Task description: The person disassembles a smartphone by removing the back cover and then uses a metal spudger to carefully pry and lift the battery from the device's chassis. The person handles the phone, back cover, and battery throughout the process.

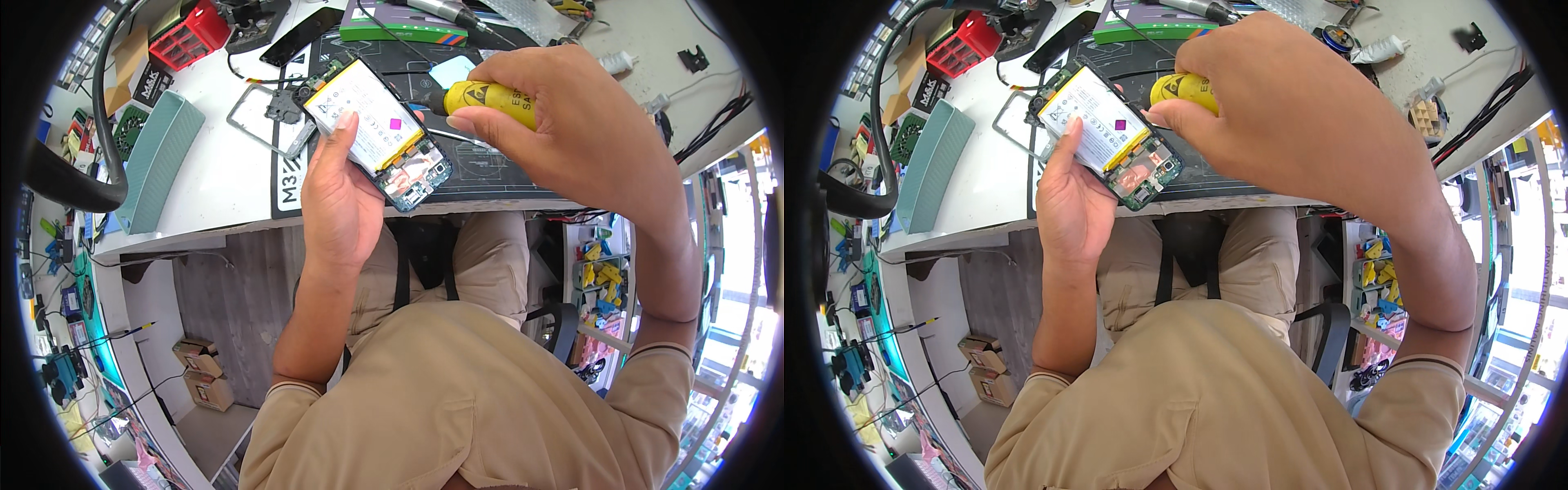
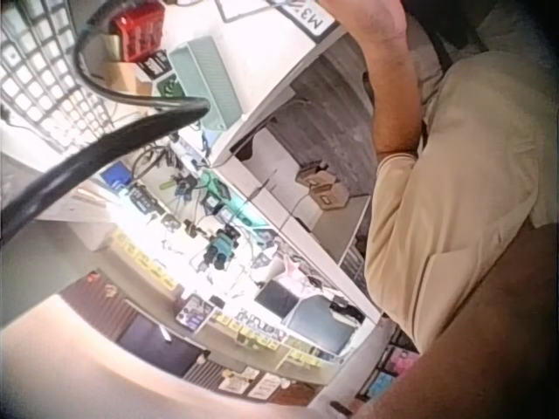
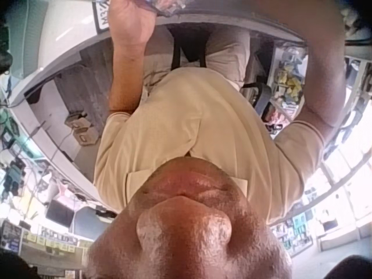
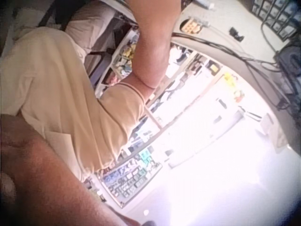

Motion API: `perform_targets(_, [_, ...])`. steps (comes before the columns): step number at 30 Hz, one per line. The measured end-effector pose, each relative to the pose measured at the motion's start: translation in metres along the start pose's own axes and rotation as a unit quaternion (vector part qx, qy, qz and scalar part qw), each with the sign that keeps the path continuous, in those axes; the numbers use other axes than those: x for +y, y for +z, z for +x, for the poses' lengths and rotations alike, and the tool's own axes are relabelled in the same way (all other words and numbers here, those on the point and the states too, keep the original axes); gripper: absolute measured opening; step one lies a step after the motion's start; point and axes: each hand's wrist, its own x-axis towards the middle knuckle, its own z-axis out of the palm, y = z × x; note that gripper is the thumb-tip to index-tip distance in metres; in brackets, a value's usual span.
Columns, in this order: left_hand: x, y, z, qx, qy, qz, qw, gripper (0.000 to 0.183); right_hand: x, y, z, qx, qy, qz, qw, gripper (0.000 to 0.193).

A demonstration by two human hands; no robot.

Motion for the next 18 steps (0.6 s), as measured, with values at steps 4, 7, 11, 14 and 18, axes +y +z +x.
perform_targets(4, [-0.001,0.001,0.0,-0.004,0.0,-0.001,1.0,0.042,0.0,-0.002,-0.003,0.003,-0.002,-0.011,1.0,0.032])
perform_targets(7, [-0.002,0.001,0.0,-0.006,-0.001,-0.003,1.0,0.041,0.001,-0.002,-0.004,0.003,-0.004,-0.021,1.0,0.032])
perform_targets(11, [-0.002,0.003,0.001,-0.005,-0.002,-0.007,1.0,0.04,0.001,-0.004,-0.005,-0.008,0.007,-0.02,1.0,0.031])
perform_targets(14, [-0.002,0.003,0.001,-0.008,-0.001,-0.008,1.0,0.04,-0.001,-0.005,-0.007,-0.002,0.009,-0.038,0.999,0.031])
perform_targets(18, [-0.004,0.002,0.003,0.003,0.003,-0.013,1.0,0.039,0.007,0.0,-0.013,0.021,-0.011,-0.066,0.998,0.032])
